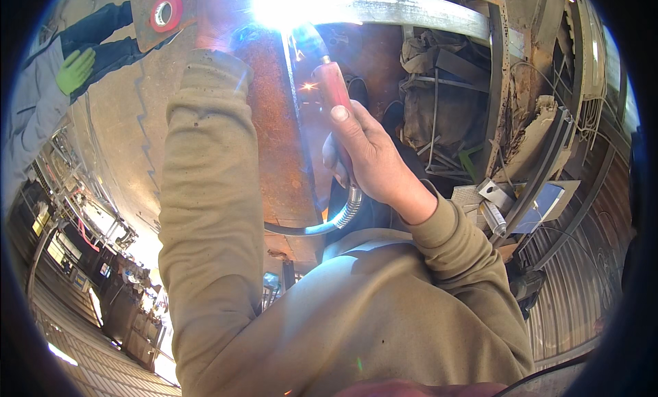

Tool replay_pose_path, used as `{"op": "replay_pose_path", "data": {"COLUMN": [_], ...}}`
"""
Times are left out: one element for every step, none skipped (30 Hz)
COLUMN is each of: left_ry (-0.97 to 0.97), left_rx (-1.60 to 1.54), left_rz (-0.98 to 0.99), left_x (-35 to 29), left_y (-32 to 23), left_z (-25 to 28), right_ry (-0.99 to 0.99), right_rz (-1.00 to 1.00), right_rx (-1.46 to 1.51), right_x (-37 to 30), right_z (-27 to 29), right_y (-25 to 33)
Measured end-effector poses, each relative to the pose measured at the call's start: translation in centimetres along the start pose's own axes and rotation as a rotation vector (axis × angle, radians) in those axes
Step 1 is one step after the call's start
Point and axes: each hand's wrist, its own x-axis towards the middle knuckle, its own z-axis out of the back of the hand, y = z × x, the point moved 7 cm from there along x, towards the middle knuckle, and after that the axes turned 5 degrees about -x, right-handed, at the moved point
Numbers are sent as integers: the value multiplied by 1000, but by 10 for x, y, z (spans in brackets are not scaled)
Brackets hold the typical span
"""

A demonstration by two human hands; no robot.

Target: The person welds a metal frame using a handheld welding torch, moving along the seam to join metal pieces. The person holds the frame with one hand while guiding the torch with the other, producing sparks and bright light during welding.

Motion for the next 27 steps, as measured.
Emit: {"op": "replay_pose_path", "data": {"left_ry": [-2, -1, -2, -1, 1, 2, 8, 15, 21, 47, 73, 98, 124, 0, 7, 13, -15, -44, -11, 22, 54, 86, 59, 31, 45, 42, 38], "left_rx": [2, 6, 8, 2, 10, 21, 64, 107, 151, 227, 302, 377, 453, 60, 51, 41, -233, -507, -417, -327, -236, -146, -36, 73, 119, 99, 79], "left_rz": [-1, -3, -7, -14, -28, -50, -108, -167, -225, -258, -292, -325, -360, -35, -30, -25, 16, 57, 26, -6, -37, -69, -32, 4, 34, 32, 29], "left_x": [-1, -1, -1, 0, 1, 1, 2, 2, 1, -1, -4, -6, -8, -1, -1, 1, 5, 8, 8, 9, 7, 6, 3, -1, 0, -1, -1], "left_y": [0, 0, 0, 0, -1, -2, -5, -9, -12, -13, -13, -13, -11, 12, 16, 19, 26, 32, 30, 28, 24, 19, 18, 17, 15, 11, 7], "left_z": [0, -1, -1, -1, -1, 0, 0, 0, 1, -1, -2, -5, -8, 2, 1, -1, -2, -3, -5, -6, -6, -6, -3, 0, 1, 1, 2], "right_ry": [-9, 2, 15, 23, 15, 17, 17, 18, 16, 15, 10, 17, 21, 26, 27, 21, 15, 10, 10, 10, 11, 15, 15, 18, 21, 16, 12], "right_rz": [1, -2, -3, -5, -12, -20, -29, -38, -37, -38, -50, -34, -30, -25, -37, -19, -1, 17, 18, 19, 21, 24, 8, -5, -18, -23, -27], "right_rx": [-20, 6, 29, 49, 55, 55, 53, 51, 37, 23, 1, 21, 33, 45, 34, 25, 17, 8, 8, 9, 9, 9, 12, 15, 17, 16, 15], "right_x": [0, 0, 0, 0, 0, -2, -5, -7, -7, -8, -8, -7, -5, -4, -3, -1, 0, 0, 0, 0, 0, -1, -1, -1, -2, -3, -3], "right_z": [1, 0, -1, -1, -1, 0, 0, 1, 1, 1, 2, 1, 1, 1, 2, 2, 2, 2, 2, 2, 2, 2, 2, 2, 1, 2, 1], "right_y": [0, 0, 0, 0, -1, -2, -3, -4, -4, -5, -6, -5, -5, -5, -5, -4, -2, -1, 0, 0, 1, 2, 1, 0, -1, -2, -3]}}
